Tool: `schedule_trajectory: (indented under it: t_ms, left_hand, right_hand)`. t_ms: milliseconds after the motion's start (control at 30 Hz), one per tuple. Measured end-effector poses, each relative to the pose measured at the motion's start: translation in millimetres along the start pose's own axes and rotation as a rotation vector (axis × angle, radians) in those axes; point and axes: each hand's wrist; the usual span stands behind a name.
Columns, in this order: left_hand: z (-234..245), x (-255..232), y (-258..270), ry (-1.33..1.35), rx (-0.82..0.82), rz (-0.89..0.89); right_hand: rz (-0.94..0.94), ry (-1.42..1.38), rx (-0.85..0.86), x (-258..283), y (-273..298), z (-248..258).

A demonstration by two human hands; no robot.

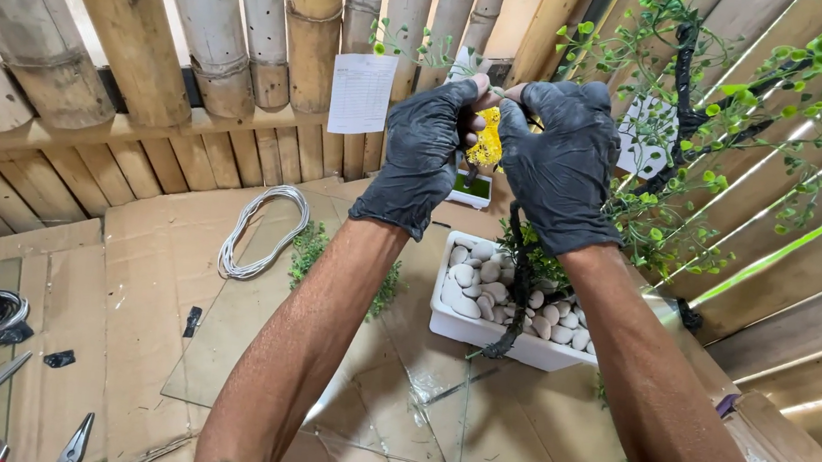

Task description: The person arranges artificial green foliage and colorful flowers into a white rectangular planter filled with white pebbles. They use their gloved hands to insert and adjust the stems, occasionally using pliers to trim or secure the branches.

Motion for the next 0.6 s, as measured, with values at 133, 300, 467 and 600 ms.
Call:
schedule_trajectory:
  t_ms: [133, 300, 467, 600]
  left_hand:
    - [-1.3, 2.6, 0.4, 0.004, 0.020, 0.028]
    - [-3.0, 0.6, 2.2, 0.010, 0.023, 0.041]
    - [-3.5, 0.7, 1.6, 0.013, 0.032, 0.039]
    - [-6.0, -3.4, 5.9, 0.007, 0.026, 0.042]
  right_hand:
    - [0.018, -0.023, -0.035, -0.6, 0.4, -3.5]
    - [0.064, -0.097, -0.037, 6.4, -4.4, 2.6]
    - [0.070, -0.043, -0.058, -3.4, -1.4, -0.9]
    - [0.087, -0.070, -0.057, 2.4, -2.4, 3.9]
Point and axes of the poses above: each hand's wrist, its own y-axis away from the middle knuckle, its own z-axis out of the back of the hand, x = y × z, and after that the axes turned 3 degrees about -y, right-handed
